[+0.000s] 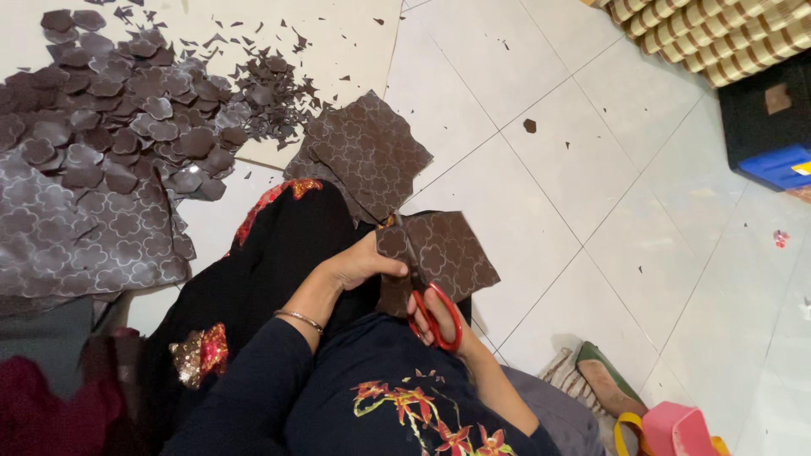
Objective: The person sits on the floor and uses red-handled scissors to cut a brown patterned sheet into small flower-shaped pieces. They repeatedly trim the edges of each piece and place the finished shapes onto a growing pile on the floor.
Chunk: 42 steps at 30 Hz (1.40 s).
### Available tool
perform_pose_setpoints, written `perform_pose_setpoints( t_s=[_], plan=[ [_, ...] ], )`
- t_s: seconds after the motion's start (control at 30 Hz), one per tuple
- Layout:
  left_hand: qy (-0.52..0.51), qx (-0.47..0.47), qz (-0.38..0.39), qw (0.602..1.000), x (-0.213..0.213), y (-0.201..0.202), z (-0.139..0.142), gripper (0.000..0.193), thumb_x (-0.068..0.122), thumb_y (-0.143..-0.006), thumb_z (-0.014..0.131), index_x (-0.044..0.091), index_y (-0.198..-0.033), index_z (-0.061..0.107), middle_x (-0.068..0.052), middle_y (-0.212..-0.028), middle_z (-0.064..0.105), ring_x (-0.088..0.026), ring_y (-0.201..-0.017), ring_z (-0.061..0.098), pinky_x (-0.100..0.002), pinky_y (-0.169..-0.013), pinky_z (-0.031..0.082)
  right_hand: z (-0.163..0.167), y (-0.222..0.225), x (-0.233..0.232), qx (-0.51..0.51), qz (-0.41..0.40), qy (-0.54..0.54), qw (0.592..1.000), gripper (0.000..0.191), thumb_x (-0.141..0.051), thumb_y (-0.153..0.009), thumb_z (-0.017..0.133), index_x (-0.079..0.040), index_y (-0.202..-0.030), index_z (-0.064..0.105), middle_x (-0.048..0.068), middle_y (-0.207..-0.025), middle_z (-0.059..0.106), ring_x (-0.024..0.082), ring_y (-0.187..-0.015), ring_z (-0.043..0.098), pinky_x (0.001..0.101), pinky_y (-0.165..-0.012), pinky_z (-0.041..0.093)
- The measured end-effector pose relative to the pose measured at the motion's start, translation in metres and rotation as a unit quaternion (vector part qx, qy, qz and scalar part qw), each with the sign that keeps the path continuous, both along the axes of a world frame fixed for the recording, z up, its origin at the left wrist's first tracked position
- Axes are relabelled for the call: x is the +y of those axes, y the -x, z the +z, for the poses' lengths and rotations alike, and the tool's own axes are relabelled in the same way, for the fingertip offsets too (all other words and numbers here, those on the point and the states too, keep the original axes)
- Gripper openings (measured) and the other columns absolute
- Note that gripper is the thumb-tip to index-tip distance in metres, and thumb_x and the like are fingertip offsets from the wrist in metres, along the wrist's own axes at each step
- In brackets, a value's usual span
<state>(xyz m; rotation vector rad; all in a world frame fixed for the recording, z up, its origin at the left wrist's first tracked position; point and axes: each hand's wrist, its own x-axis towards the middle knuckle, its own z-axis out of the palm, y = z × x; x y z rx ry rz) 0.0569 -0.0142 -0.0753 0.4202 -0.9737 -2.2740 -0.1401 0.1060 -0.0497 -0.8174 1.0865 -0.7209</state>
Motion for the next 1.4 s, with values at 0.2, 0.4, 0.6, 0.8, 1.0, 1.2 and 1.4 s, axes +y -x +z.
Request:
perform_pose_setpoints(
  t_s=[0.2,0.4,0.6,0.8,1.0,1.2,1.4],
  plan=[
    [-0.050,-0.066,0.182,0.980,-0.001,0.009,0.001,0.041,-0.003,-0.083,0.069,0.004,-0.124,0.065,-0.008,-0.110,0.076,-0.017,-0.100,0.072,-0.031,-0.088,0.058,0.003,0.022,-0.001,0.013,-0.013,0.039,0.999,0.053,-0.055,-0.100,0.045,-0.004,-0.101,0.060,0.010,-0.074,0.068,0.012,-0.050,0.055,0.0259,-0.050,0.047],
    [-0.124,-0.002,0.306,0.944,0.011,0.021,0.008,0.027,-0.002,-0.087,0.072,0.005,-0.113,0.066,-0.009,-0.104,0.074,-0.016,-0.089,0.070,-0.029,-0.074,0.056,0.010,0.031,-0.007,0.180,-0.109,0.087,0.974,0.029,-0.029,-0.096,0.066,-0.001,-0.097,0.061,0.007,-0.079,0.070,0.010,-0.053,0.056,0.0261,-0.051,0.050],
    [-0.087,0.070,0.316,0.942,0.027,0.031,0.032,0.027,-0.002,-0.093,0.070,0.004,-0.118,0.063,-0.008,-0.109,0.072,-0.014,-0.092,0.067,-0.027,-0.076,0.054,0.026,0.032,-0.013,0.121,-0.194,0.126,0.965,0.023,-0.011,-0.088,0.076,-0.005,-0.100,0.056,0.005,-0.071,0.061,0.011,-0.054,0.058,0.0266,-0.053,0.051],
    [-0.079,0.078,0.223,0.968,0.047,0.031,0.062,0.042,0.005,-0.092,0.068,0.005,-0.132,0.056,-0.006,-0.102,0.069,-0.013,-0.086,0.066,-0.028,-0.073,0.055,0.051,0.034,-0.013,0.098,-0.202,0.180,0.958,0.024,-0.004,-0.087,0.073,-0.005,-0.097,0.051,0.006,-0.073,0.064,0.012,-0.053,0.060,0.0274,-0.052,0.052],
    [-0.078,0.152,0.151,0.974,0.061,0.021,0.088,0.038,0.008,-0.098,0.062,0.000,-0.135,0.055,-0.009,-0.099,0.067,-0.014,-0.083,0.064,-0.029,-0.074,0.055,0.080,0.032,-0.009,0.085,-0.223,0.241,0.941,0.020,0.001,-0.089,0.071,-0.002,-0.103,0.056,0.008,-0.076,0.063,0.013,-0.056,0.060,0.0289,-0.054,0.053],
    [-0.048,0.076,0.207,0.974,0.071,0.022,0.106,0.037,0.007,-0.101,0.059,0.000,-0.137,0.056,-0.007,-0.099,0.066,-0.012,-0.084,0.065,-0.029,-0.076,0.058,0.094,0.042,-0.001,0.082,-0.214,0.275,0.934,0.017,-0.002,-0.094,0.067,0.001,-0.108,0.058,0.014,-0.087,0.068,0.014,-0.063,0.061,0.0309,-0.062,0.055],
    [-0.085,0.051,0.341,0.935,0.069,0.016,0.118,0.040,0.007,-0.100,0.057,0.004,-0.139,0.053,-0.005,-0.102,0.065,-0.011,-0.085,0.067,-0.029,-0.080,0.060,0.077,0.041,0.009,0.061,-0.082,0.230,0.968,0.066,-0.049,-0.091,0.073,0.000,-0.130,0.055,0.013,-0.110,0.065,0.014,-0.082,0.063,0.0329,-0.081,0.057]
  ],
)
